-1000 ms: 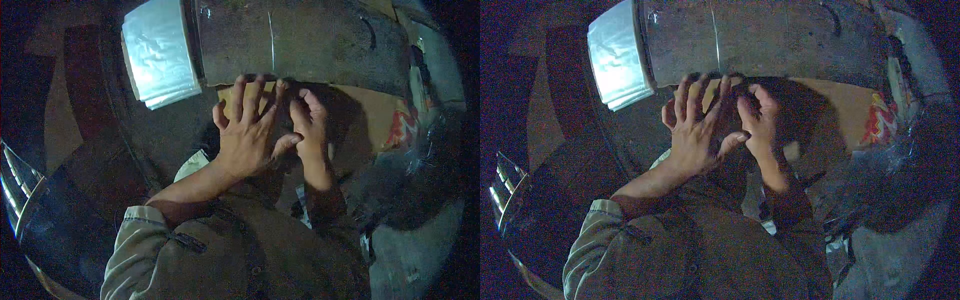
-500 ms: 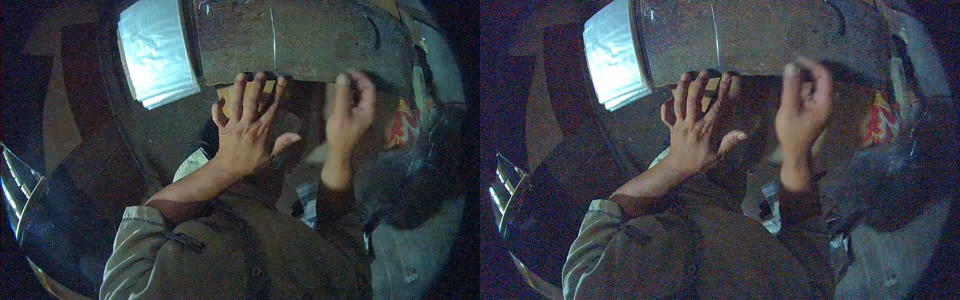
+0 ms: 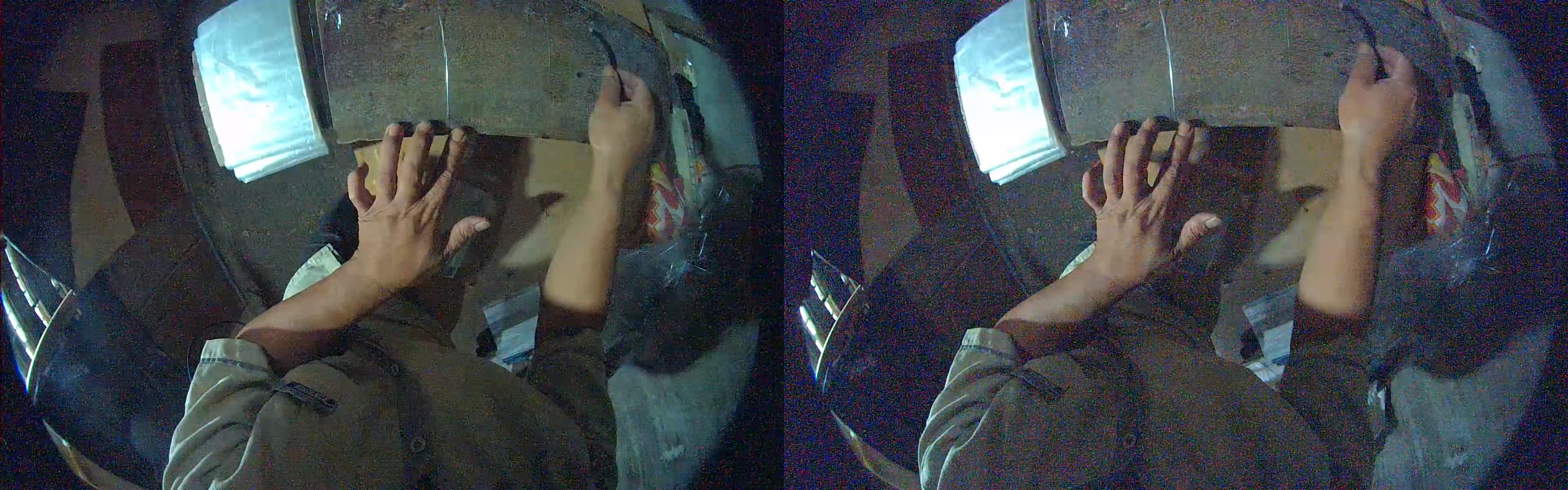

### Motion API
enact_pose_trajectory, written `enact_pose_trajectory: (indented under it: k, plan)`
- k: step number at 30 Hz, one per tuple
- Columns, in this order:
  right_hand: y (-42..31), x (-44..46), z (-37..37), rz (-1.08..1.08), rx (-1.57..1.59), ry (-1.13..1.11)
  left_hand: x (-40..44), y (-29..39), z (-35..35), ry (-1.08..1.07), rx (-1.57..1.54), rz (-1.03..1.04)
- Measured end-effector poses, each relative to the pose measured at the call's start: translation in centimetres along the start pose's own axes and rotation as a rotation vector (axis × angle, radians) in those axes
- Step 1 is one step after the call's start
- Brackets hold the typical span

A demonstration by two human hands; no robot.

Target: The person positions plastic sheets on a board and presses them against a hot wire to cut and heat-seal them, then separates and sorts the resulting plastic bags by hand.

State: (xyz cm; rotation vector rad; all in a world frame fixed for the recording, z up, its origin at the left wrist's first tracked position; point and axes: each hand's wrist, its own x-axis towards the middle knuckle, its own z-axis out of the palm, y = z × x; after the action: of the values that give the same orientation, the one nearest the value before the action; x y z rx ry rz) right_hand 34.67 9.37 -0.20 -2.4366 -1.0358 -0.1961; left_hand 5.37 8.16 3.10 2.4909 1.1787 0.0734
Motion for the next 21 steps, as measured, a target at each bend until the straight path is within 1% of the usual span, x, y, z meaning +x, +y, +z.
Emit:
enact_pose_trajectory:
  k: [5, 7, 8, 10, 11, 14, 16, 17, 18, 20, 21]
  plan:
    - [0.0, -1.1, -1.2, -0.024, 0.039, -0.006, -0.2, -0.1, 0.1, -0.021, 0.016, 0.013]
    - [-1.3, -2.7, -2.5, 0.144, 0.592, -0.086, -0.2, -0.2, 0.1, -0.015, 0.020, 0.017]
    - [-2.2, -3.6, -3.2, 0.145, 0.591, -0.089, -0.2, -0.2, 0.0, -0.002, -0.005, 0.007]
    - [-4.4, -5.5, -4.2, 0.308, 0.876, -0.128, -0.1, -0.2, 0.1, 0.011, -0.028, -0.002]
    - [-5.0, -6.5, -4.4, 0.294, 0.930, -0.150, -0.1, -0.2, 0.2, 0.010, -0.019, -0.004]
    - [-7.0, -9.3, -4.5, 0.247, 0.992, -0.201, -0.2, -0.3, 0.2, 0.013, -0.002, -0.003]
    - [-7.0, -10.4, -4.4, 0.145, 0.938, -0.277, -0.2, -0.3, 0.1, 0.017, 0.006, -0.001]
    - [-6.8, -10.9, -3.9, 0.077, 0.847, -0.299, -0.2, -0.3, 0.1, 0.018, 0.011, 0.001]
    - [-7.1, -11.2, -3.8, 0.116, 0.802, -0.314, -0.2, -0.3, 0.1, 0.019, 0.016, 0.004]
    - [-7.2, -11.6, -3.6, -0.001, 0.820, -0.364, -0.2, -0.3, 0.2, 0.032, 0.021, 0.007]
    - [-7.4, -11.6, -3.6, -0.001, 0.821, -0.363, -0.2, -0.3, 0.3, 0.044, 0.026, 0.010]
